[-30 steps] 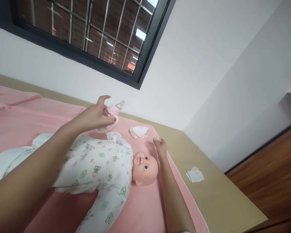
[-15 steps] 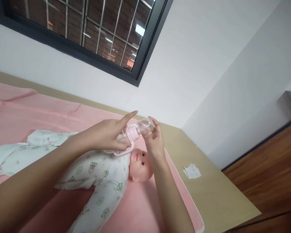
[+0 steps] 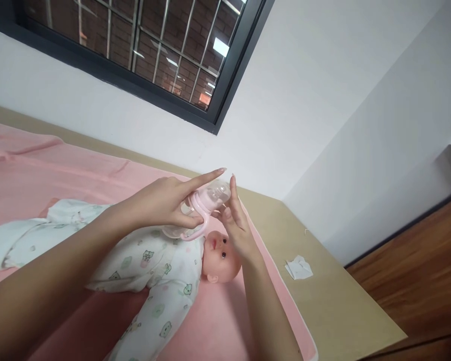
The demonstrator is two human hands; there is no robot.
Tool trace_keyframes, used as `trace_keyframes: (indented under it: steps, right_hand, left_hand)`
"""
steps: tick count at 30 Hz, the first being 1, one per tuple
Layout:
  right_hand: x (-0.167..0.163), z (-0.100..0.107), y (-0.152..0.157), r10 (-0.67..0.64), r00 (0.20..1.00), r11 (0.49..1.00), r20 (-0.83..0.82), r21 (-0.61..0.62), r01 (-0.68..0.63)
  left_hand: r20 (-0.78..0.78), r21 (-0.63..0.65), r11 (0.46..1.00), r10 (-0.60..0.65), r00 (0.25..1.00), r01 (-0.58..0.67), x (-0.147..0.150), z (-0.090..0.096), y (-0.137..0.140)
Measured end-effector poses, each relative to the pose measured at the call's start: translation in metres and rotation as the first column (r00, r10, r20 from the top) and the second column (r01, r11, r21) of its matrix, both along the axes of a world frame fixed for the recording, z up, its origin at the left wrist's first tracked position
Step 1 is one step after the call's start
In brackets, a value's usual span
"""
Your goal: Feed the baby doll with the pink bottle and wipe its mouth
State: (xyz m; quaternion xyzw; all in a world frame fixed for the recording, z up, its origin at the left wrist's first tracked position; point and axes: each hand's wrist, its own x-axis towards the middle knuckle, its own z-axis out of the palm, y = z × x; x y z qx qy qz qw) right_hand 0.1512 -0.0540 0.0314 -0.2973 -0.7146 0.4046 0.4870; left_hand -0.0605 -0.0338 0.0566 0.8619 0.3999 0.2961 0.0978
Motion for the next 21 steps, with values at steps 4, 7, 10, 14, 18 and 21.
trace_keyframes:
  steps: [4,7,10,14,18,21]
  right_hand:
    - [0.01,0.001,0.004,0.101,0.989,0.995,0.106,-0.008,-0.101]
    - [0.008,-0.003,0.006,0.108,0.982,0.994,0.155,0.005,-0.11]
    - [0.0,-0.007,0.004,0.091,0.988,0.996,0.125,0.005,-0.092]
    - [-0.01,-0.013,0.0,0.081,0.996,0.997,0.031,-0.014,-0.081]
    - [-0.013,-0.02,0.004,-0.014,1.0,0.998,0.01,0.058,0.013]
    - [-0.011,-0.023,0.011,-0.131,0.991,0.983,-0.008,0.127,0.131]
  left_hand:
    - [0.008,-0.047,0.997,-0.063,0.998,0.063,0.0,0.005,-0.004]
    - [0.021,-0.079,0.993,-0.088,0.996,0.089,0.004,0.006,-0.008]
    - [0.001,-0.07,0.995,-0.072,0.997,0.071,0.008,0.002,-0.01]
    - [-0.063,-0.023,0.999,-0.024,0.998,0.022,0.013,-0.002,-0.011]
    - [-0.085,0.018,1.0,0.002,0.996,-0.001,0.003,0.002,-0.008]
    - [-0.016,0.061,0.998,-0.031,0.999,0.032,-0.014,0.009,-0.007]
